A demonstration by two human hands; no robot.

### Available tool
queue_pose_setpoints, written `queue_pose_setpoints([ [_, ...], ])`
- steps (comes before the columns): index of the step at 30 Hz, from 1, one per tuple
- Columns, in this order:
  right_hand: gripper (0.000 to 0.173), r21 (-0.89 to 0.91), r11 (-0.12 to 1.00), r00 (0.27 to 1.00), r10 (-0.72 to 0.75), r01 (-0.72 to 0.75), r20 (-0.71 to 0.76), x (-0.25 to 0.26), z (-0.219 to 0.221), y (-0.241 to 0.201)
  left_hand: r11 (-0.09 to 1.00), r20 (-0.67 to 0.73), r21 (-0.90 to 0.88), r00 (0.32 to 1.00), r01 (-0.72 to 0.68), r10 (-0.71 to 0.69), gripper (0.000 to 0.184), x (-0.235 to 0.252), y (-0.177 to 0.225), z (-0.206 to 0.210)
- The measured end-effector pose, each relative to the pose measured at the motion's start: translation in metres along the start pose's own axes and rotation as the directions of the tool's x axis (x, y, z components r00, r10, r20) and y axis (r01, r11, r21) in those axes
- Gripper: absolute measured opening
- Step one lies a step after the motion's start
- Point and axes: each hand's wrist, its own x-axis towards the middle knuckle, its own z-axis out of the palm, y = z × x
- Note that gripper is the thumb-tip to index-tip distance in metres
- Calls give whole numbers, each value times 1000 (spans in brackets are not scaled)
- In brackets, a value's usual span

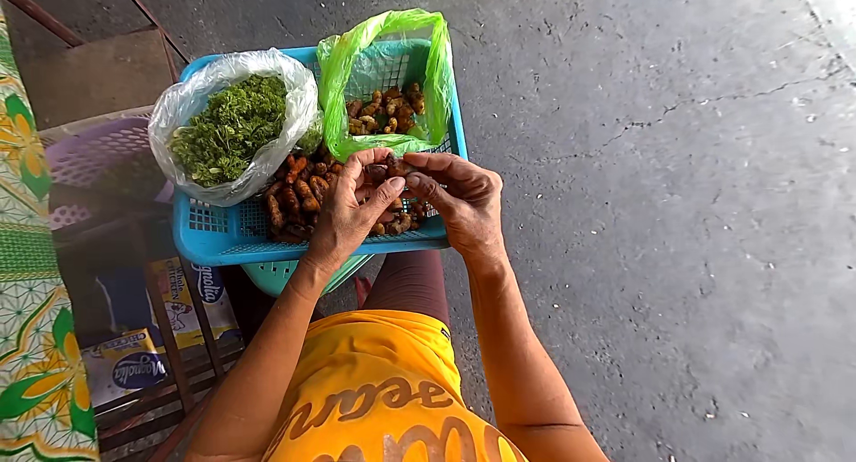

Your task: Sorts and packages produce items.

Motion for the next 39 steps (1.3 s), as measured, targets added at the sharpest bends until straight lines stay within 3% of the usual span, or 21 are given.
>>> queue_pose_setpoints([
  [4, 21, 29, 999, 1000, -14, 14, -18, -2, -1, 1, 968, 66, -229, 994, 98, -85, 34, 1, 1, -4],
  [9, 17, 109, 994, 998, 34, -28, -60, 2, -2, 5, 841, 154, -484, 969, 243, -191, 31, 7, 0, -12],
  [15, 26, 29, 997, 996, 68, -69, 51, 3, -3, 0, 856, 146, -453, 968, 250, -205, 29, 8, 0, -9],
  [25, 13, 77, 994, 996, 76, -79, 36, 3, -5, 5, 910, 121, -370, 981, 188, -153, 29, 7, -4, -8],
  [30, 21, 131, 980, 989, 146, -149, 36, 5, -3, 0, 931, 59, -347, 993, 115, -100, 36, 7, -5, -8],
  [32, 28, 55, 983, 984, 179, -178, -11, 4, -2, -2, 929, -35, -363, 995, 70, -89, 40, 9, -6, -6],
  [35, 27, -273, 951, 989, 135, -148, -66, -1, 3, -3, 951, -230, -310, 969, 12, -87, 47, 9, -5, -4],
  [37, 21, -567, 816, 994, 107, -109, -37, -1, 11, 0, 979, -321, -202, 946, -21, -46, 40, 10, -5, -4],
  [39, 15, -748, 656, 981, 190, -100, 35, 0, 20, 0, 998, -335, -39, 942, -44, 29, 32, 13, -6, -6],
])
